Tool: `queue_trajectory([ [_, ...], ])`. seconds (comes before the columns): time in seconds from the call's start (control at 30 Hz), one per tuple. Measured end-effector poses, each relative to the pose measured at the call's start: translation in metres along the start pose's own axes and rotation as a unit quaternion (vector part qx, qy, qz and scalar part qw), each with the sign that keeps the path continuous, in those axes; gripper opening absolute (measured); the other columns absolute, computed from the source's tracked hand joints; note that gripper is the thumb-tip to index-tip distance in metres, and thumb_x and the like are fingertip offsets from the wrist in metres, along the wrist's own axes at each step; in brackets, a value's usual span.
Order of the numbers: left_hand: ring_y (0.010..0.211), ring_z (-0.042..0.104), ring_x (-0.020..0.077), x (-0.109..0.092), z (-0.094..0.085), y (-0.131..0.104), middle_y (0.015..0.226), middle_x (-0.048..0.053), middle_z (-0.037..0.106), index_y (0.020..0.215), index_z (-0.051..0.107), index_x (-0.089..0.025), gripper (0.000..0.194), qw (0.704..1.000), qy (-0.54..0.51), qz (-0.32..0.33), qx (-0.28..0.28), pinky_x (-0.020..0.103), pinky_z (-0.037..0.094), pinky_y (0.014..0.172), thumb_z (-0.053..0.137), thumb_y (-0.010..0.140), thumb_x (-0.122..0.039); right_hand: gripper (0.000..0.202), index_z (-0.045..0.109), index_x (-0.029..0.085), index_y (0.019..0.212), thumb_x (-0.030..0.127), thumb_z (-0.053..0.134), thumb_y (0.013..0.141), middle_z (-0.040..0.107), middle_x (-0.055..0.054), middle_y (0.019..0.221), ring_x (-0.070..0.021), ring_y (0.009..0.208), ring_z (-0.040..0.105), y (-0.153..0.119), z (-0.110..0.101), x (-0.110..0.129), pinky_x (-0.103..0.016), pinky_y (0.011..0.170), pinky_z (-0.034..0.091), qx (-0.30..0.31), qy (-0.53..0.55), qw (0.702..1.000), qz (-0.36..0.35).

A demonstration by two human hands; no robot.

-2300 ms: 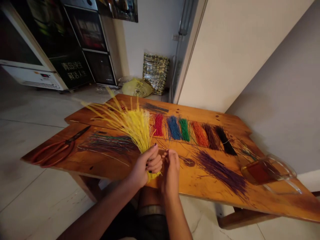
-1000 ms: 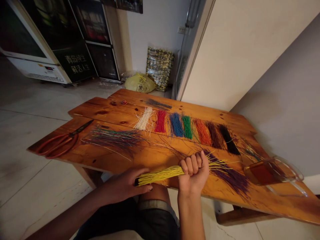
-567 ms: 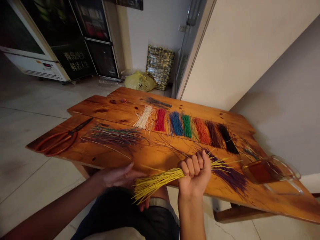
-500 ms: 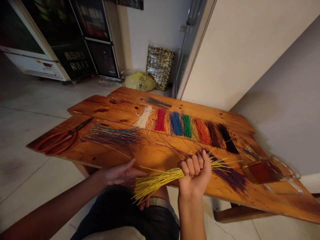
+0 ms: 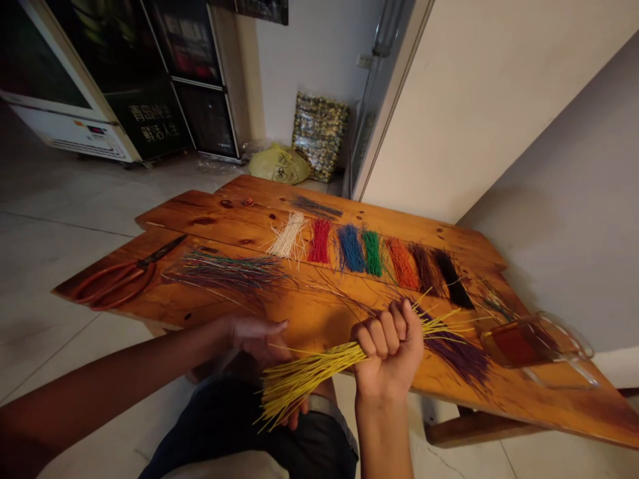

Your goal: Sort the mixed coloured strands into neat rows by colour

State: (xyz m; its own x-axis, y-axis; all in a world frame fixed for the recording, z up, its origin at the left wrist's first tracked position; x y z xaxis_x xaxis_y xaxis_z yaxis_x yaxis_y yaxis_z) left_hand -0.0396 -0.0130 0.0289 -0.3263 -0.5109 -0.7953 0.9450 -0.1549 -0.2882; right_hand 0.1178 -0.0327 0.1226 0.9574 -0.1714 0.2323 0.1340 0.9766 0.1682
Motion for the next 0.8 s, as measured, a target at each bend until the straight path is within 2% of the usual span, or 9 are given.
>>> queue_trajectory([
  [0.13, 0.091, 0.057, 0.0265, -0.006, 0.004, 0.003, 0.08, 0.005, 0.064, 0.08, 0.068, -0.014, 0.079, 1.0, 0.012, 0.002, 0.001, 0.033, 0.044, 0.075, 0.041, 0.057, -0.084, 0.041, 0.02, 0.02, 0.052, 0.021, 0.039, 0.088, 0.007, 0.012, 0.039, -0.0028, 0.03, 0.009, -0.001, 0.0, -0.001, -0.018, 0.03, 0.009, 0.009, -0.003, 1.0, 0.007],
  [0.27, 0.081, 0.058, 0.0245, -0.026, 0.028, 0.014, 0.076, 0.004, 0.06, 0.074, 0.065, -0.013, 0.071, 1.0, -0.005, 0.006, 0.029, 0.032, 0.044, 0.063, 0.053, 0.052, -0.079, 0.04, 0.023, 0.02, 0.053, 0.021, 0.039, 0.089, 0.009, 0.013, 0.039, -0.0025, 0.029, 0.008, -0.004, 0.0, -0.01, -0.017, 0.029, 0.008, 0.009, -0.016, 1.0, 0.021],
  [0.37, 0.063, 0.053, 0.0178, -0.041, 0.048, 0.025, 0.065, 0.0, 0.054, 0.071, 0.062, -0.014, 0.054, 0.998, -0.022, 0.036, 0.049, 0.027, 0.04, 0.052, 0.067, 0.054, -0.065, 0.038, 0.026, 0.02, 0.054, 0.022, 0.04, 0.089, 0.01, 0.013, 0.04, -0.0029, 0.03, 0.007, -0.006, -0.002, -0.019, -0.017, 0.03, 0.009, -0.008, -0.044, 0.998, 0.034],
  [0.43, 0.049, 0.043, 0.0108, -0.046, 0.055, 0.031, 0.058, -0.004, 0.045, 0.072, 0.058, -0.015, 0.038, 0.996, -0.05, 0.06, 0.034, 0.023, 0.033, 0.046, 0.072, 0.062, -0.049, 0.038, 0.028, 0.02, 0.054, 0.022, 0.042, 0.089, 0.01, 0.013, 0.04, -0.0033, 0.03, 0.007, -0.008, -0.004, -0.022, -0.017, 0.031, 0.011, -0.022, -0.069, 0.997, 0.036],
  [0.5, 0.042, 0.027, 0.0059, -0.044, 0.058, 0.034, 0.053, -0.007, 0.034, 0.072, 0.053, -0.015, 0.027, 0.993, -0.091, 0.074, 0.006, 0.019, 0.022, 0.042, 0.068, 0.071, -0.037, 0.037, 0.029, 0.02, 0.054, 0.023, 0.043, 0.088, 0.01, 0.013, 0.04, -0.0038, 0.031, 0.008, -0.009, -0.007, -0.023, -0.018, 0.031, 0.014, -0.038, -0.092, 0.994, 0.036],
  [0.6, 0.041, 0.013, 0.0047, -0.036, 0.057, 0.036, 0.053, -0.008, 0.023, 0.067, 0.041, -0.016, 0.026, 0.986, -0.133, 0.095, -0.031, 0.021, 0.007, 0.04, 0.054, 0.084, -0.031, 0.035, 0.032, 0.02, 0.056, 0.023, 0.046, 0.087, 0.014, 0.013, 0.039, -0.0043, 0.031, 0.01, -0.008, -0.014, -0.022, -0.016, 0.031, 0.021, -0.063, -0.108, 0.992, 0.033],
  [0.7, 0.041, 0.011, 0.005, -0.027, 0.056, 0.035, 0.053, -0.008, 0.021, 0.064, 0.034, -0.018, 0.03, 0.985, -0.135, 0.098, -0.037, 0.023, 0.003, 0.04, 0.048, 0.088, -0.03, 0.033, 0.033, 0.019, 0.057, 0.021, 0.047, 0.087, 0.018, 0.013, 0.04, -0.0041, 0.031, 0.013, -0.007, -0.02, -0.018, -0.015, 0.033, 0.025, -0.076, -0.091, 0.993, 0.018],
  [0.8, 0.04, 0.012, 0.0044, -0.021, 0.055, 0.033, 0.054, -0.008, 0.022, 0.065, 0.035, -0.018, 0.029, 0.987, -0.131, 0.088, -0.033, 0.022, 0.003, 0.039, 0.049, 0.087, -0.031, 0.033, 0.033, 0.019, 0.056, 0.019, 0.045, 0.087, 0.017, 0.012, 0.04, -0.0042, 0.031, 0.015, -0.006, -0.023, -0.014, -0.015, 0.033, 0.025, -0.079, -0.074, 0.994, 0.009],
])
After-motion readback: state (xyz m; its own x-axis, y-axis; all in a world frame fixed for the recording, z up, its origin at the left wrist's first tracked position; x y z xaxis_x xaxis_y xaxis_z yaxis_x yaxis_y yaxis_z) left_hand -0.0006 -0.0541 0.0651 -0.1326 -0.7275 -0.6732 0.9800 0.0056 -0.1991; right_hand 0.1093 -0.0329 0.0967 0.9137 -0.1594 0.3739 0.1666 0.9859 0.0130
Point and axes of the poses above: each hand's wrist, its own y-axis towards the middle knuckle, its own z-axis out of the palm, x = y × z, the point moved 5 cm from there along y, towards the middle knuckle
